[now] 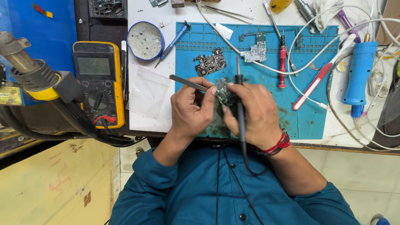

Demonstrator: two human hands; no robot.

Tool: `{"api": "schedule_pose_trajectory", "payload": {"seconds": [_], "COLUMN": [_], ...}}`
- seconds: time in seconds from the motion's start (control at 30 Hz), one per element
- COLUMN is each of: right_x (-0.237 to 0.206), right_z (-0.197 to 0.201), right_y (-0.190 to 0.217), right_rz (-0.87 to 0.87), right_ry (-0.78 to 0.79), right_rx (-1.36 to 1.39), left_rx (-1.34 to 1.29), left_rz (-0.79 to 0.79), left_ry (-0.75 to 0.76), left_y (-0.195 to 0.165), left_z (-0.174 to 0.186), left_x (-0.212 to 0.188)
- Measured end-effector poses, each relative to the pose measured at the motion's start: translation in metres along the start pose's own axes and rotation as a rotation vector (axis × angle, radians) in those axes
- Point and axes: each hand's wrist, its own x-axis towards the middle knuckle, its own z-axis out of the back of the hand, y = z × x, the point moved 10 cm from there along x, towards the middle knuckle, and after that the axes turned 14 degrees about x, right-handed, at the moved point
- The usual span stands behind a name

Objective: The person solders components on a small circuit board at a repair workbench, holding the board with tweezers in one hand while applying a soldering iron with the other. They reposition the board and continue soldering different points, with a multimeter, hot air gun, and solder wire on the bench.

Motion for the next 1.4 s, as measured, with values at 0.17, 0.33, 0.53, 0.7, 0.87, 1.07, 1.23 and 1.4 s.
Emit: {"api": "schedule_pose_trajectory", "payload": {"seconds": [0.17,0.33,0.53,0.7,0.87,1.07,1.23,1.4], "right_x": [-0.016,-0.026,-0.024,-0.020,-0.017,-0.016,-0.016,-0.016], "right_z": [0.018,0.031,0.030,0.027,0.024,0.024,0.024,0.024], "right_y": [-0.011,-0.013,-0.015,-0.015,-0.015,-0.015,-0.015,-0.014], "right_rz": [-0.007,0.017,0.005,0.003,-0.006,-0.003,0.002,0.008], "right_ry": [-0.150,-0.209,-0.221,-0.204,-0.192,-0.180,-0.190,-0.198], "right_rx": [0.086,0.143,0.218,0.249,0.239,0.248,0.241,0.237], "left_rx": [-0.042,0.022,0.045,0.052,0.050,0.047,0.048,0.052], "left_rz": [0.011,-0.019,-0.027,-0.038,-0.046,-0.047,-0.045,-0.045], "left_ry": [0.007,0.026,0.027,0.023,0.022,0.018,0.019,0.021], "left_y": [0.005,0.004,0.002,0.001,0.000,-0.001,-0.001,-0.001], "left_z": [-0.002,-0.003,-0.006,-0.005,-0.004,-0.004,-0.004,-0.004], "left_x": [0.001,0.002,0.002,0.003,0.004,0.004,0.004,0.004]}}
